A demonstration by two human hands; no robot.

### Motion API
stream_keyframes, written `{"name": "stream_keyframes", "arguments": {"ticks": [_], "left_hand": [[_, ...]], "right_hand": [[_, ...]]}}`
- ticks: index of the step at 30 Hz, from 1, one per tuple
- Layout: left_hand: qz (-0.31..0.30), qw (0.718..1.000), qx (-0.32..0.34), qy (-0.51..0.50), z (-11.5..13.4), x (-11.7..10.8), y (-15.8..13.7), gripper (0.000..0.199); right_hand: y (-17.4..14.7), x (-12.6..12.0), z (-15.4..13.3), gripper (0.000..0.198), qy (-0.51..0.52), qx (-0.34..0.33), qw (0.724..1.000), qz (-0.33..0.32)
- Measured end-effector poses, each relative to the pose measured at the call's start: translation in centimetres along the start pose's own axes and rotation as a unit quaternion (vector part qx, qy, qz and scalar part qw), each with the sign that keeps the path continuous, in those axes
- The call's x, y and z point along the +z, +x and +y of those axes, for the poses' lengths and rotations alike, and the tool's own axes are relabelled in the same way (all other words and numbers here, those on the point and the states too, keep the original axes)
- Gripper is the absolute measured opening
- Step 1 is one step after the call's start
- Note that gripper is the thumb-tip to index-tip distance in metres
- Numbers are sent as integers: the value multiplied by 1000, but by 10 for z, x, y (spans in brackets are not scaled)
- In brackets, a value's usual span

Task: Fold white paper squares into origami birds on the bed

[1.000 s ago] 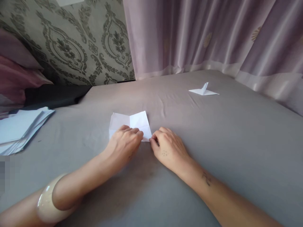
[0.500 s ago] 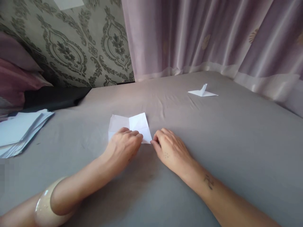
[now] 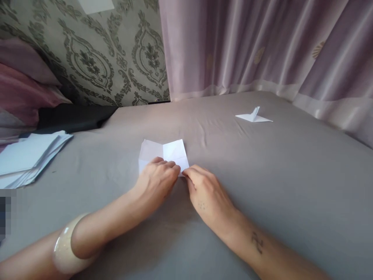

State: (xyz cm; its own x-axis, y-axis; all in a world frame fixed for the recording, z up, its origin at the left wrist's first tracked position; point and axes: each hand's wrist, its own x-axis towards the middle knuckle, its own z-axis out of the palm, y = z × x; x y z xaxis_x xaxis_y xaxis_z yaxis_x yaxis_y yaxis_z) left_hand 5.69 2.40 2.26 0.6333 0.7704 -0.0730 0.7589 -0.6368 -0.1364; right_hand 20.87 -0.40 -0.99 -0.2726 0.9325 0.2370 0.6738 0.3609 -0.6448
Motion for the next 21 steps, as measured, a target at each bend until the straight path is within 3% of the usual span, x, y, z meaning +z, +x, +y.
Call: {"name": "stream_keyframes", "arguments": {"ticks": [5, 13, 18, 21], "left_hand": [[-15, 999, 1, -33, -14, -6, -6, 16], [-92, 991, -45, -82, -65, -26, -27, 16], [-49, 979, -59, -187, -90, -22, -26, 18], [-63, 970, -55, -230, -99, -20, -21, 20]], "right_hand": [[-9, 8, -6, 25, -115, -18, 993, -26], [-13, 13, -15, 20, -226, -48, 971, -54], [-14, 13, -17, 21, -231, -67, 969, -53], [-14, 14, -17, 27, -233, -74, 969, -42]]}}
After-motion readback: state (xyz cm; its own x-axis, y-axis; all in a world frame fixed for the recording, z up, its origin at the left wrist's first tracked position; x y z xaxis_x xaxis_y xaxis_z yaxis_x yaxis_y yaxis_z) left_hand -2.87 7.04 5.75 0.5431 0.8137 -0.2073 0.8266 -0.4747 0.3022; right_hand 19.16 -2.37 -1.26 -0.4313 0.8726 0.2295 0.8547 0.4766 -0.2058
